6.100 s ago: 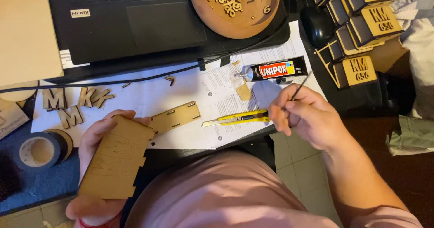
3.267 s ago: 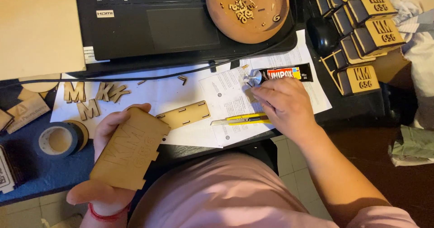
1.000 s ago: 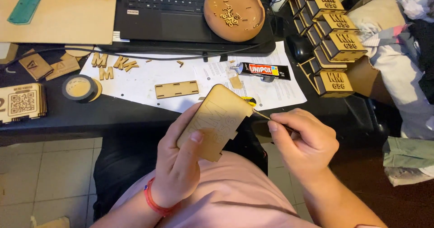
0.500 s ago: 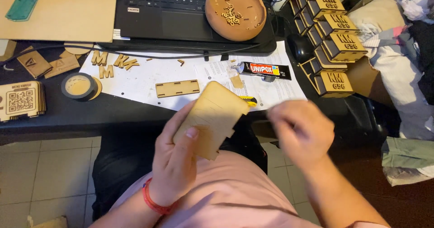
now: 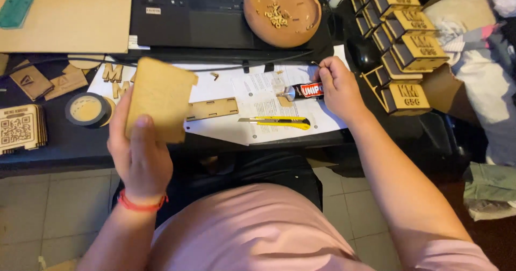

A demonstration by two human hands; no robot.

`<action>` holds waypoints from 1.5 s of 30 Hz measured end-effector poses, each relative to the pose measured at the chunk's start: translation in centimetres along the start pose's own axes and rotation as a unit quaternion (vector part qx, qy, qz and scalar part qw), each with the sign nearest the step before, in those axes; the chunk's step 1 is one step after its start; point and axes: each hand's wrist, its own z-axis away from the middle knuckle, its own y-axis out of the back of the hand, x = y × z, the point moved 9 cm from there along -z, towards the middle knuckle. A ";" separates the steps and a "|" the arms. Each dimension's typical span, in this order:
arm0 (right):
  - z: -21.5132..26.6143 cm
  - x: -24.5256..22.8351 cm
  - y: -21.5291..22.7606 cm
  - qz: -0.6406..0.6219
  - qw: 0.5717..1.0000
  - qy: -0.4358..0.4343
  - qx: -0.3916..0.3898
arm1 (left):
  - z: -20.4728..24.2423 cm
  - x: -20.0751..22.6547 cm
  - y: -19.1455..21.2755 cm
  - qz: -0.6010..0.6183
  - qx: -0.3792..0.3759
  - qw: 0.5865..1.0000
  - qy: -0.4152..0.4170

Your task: The person assembles a wooden puzzle box by inserting small wooden sticks into slots on a larger wooden piece. They use a small stick to apply glue from a tube to the slots before inserting the pieces. The person then places the assembled box onto a laser cutter machine.

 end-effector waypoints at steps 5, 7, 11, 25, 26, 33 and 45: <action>-0.1 -0.6 0.3 0.040 0.999 0.020 0.028 | -2.5 -0.7 -2.1 0.068 -0.009 0.988 0.136; -0.7 -0.7 0.0 0.057 0.998 0.025 0.027 | -2.9 -1.0 -2.4 0.050 -0.011 0.990 0.133; -1.6 0.6 -0.5 0.070 0.996 -0.003 0.051 | -2.5 -2.5 -2.5 0.055 -0.008 0.984 0.169; 4.7 -3.6 -0.9 0.194 0.965 0.156 0.079 | -1.8 -5.6 -9.0 0.342 0.070 0.877 0.330; 5.0 -3.7 -1.6 0.181 0.971 0.140 0.067 | -1.4 -5.8 -10.5 0.409 0.085 0.839 0.348; 4.7 -5.5 -2.7 0.154 0.981 0.116 0.031 | -0.4 -8.1 -19.7 0.546 0.059 0.744 0.380; 3.4 -5.5 -4.1 0.196 0.976 0.088 0.033 | 0.6 -9.4 -20.6 0.448 0.014 0.786 0.426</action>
